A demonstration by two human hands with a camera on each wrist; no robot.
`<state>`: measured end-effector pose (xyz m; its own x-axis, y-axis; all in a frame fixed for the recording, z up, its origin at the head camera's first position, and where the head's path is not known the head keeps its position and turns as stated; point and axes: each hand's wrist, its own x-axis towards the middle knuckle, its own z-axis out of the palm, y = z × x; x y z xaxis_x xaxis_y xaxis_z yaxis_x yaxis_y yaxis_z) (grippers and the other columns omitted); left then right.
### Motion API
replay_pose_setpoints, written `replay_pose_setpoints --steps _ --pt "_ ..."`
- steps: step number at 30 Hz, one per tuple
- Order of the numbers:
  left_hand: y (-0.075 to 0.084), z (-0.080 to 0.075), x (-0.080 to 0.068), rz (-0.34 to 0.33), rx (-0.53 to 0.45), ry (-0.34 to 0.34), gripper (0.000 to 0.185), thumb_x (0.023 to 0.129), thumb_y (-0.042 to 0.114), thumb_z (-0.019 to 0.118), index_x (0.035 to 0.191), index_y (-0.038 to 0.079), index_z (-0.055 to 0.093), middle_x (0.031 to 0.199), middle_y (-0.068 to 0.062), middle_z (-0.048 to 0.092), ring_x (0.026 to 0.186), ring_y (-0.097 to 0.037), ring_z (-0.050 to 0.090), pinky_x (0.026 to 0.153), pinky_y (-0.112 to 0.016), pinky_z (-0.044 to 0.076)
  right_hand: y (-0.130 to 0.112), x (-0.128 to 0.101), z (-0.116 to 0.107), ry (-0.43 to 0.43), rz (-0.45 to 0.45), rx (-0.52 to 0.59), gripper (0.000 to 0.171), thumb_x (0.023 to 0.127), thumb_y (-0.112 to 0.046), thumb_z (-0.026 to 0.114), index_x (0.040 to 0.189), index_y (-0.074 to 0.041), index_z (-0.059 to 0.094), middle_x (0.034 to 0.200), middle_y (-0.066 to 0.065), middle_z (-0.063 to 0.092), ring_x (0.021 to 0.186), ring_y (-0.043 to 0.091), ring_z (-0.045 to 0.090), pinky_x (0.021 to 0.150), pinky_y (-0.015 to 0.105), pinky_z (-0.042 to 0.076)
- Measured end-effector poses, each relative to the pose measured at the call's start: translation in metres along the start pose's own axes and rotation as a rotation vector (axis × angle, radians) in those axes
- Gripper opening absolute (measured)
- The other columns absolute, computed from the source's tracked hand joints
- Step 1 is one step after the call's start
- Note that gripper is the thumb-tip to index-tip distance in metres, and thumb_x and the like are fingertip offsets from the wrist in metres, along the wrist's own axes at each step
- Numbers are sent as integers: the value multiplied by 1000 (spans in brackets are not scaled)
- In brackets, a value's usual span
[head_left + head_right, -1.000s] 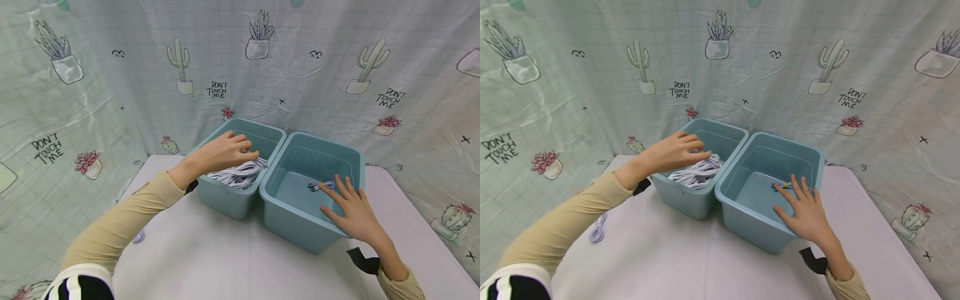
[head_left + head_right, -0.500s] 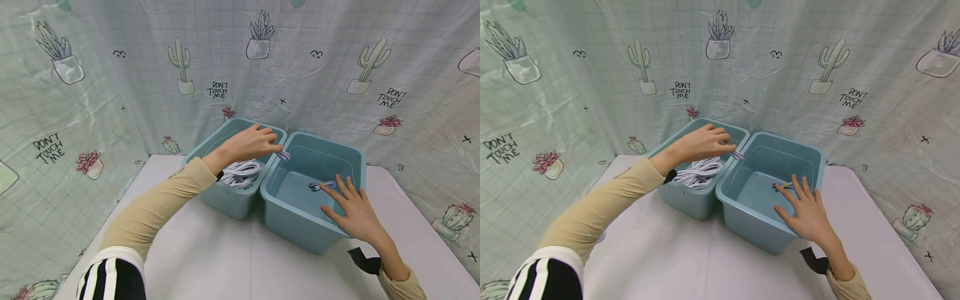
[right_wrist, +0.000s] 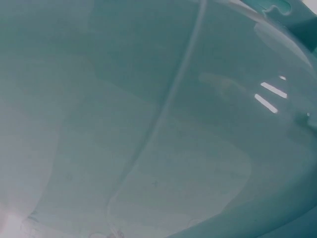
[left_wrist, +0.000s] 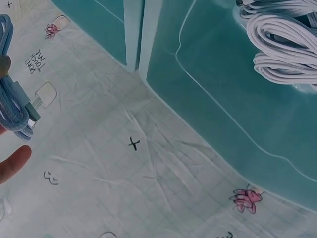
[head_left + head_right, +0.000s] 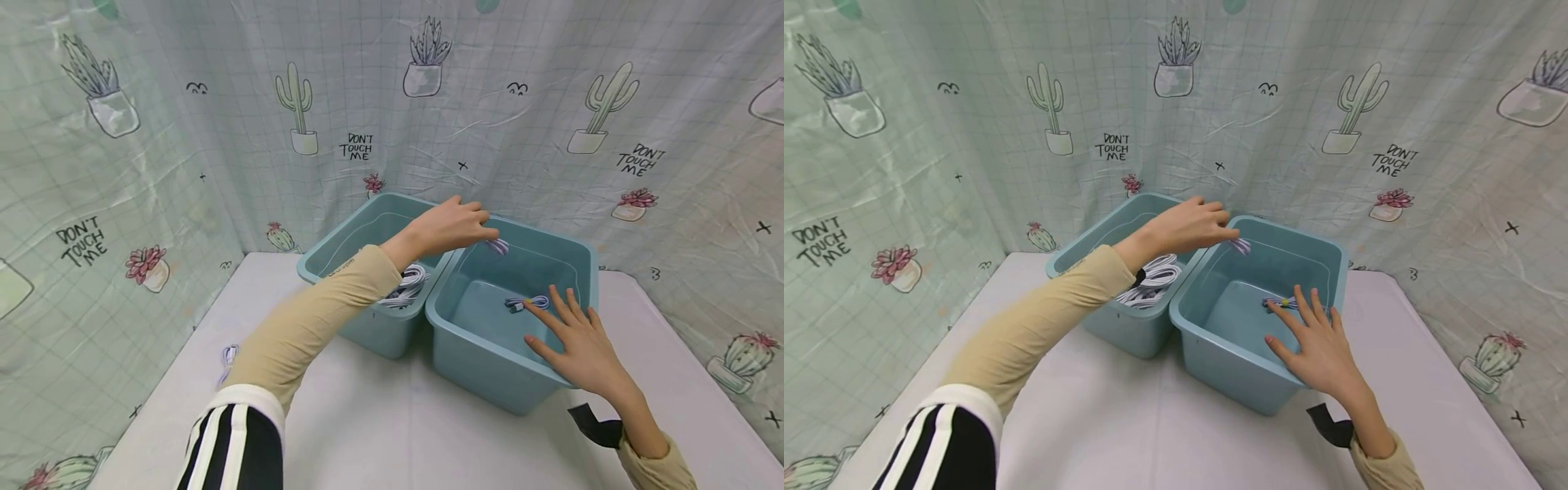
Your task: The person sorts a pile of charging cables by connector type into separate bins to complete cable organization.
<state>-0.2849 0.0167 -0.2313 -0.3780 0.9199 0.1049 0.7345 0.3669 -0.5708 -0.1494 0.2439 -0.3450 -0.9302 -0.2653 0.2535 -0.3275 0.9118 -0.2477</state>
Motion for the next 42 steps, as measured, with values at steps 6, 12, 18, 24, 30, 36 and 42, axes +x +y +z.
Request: replay_pose_setpoints --steps 6,12,18,24,30,36,42 --pt "4 2 22 -1 -12 -15 31 95 18 41 123 26 49 119 -1 55 110 -19 50 94 -39 42 0 0 -1 -10 6 7 58 87 -44 50 138 -22 34 148 21 8 136 42 -2 96 70 5" --pt "9 4 41 -14 11 -10 32 96 19 38 125 28 47 121 1 55 112 -18 50 95 -37 42 0 1 -1 -10 4 9 59 86 -44 51 138 -22 34 148 21 8 136 42 -2 96 70 5" --pt "13 2 51 -49 13 -3 38 95 12 39 129 27 42 127 2 51 118 -19 47 98 -37 39 -1 1 -1 -9 4 10 58 86 -42 52 137 -20 35 148 21 9 135 42 -1 96 70 6" --pt "17 3 51 -31 51 -28 40 95 11 39 132 27 39 132 0 47 122 -20 43 100 -39 37 -1 1 -1 -10 7 5 58 86 -43 52 137 -18 36 148 22 9 136 42 -2 96 70 6" --pt "17 3 48 -27 47 -27 36 95 14 39 129 26 41 131 1 48 120 -19 44 98 -37 39 1 0 -1 -6 8 7 58 86 -44 51 136 -18 37 147 22 10 135 43 -1 95 70 6" --pt "14 0 30 -39 -7 -16 34 95 17 40 127 26 45 126 2 52 116 -18 48 99 -37 39 1 1 0 -11 7 7 58 86 -44 51 137 -19 36 148 22 9 135 42 -2 96 70 5" --pt "7 2 0 -54 -46 4 29 94 21 44 122 25 51 115 3 59 105 -16 53 89 -33 43 0 2 0 -9 4 -8 59 86 -44 51 137 -20 35 148 22 9 135 43 -2 96 70 6"
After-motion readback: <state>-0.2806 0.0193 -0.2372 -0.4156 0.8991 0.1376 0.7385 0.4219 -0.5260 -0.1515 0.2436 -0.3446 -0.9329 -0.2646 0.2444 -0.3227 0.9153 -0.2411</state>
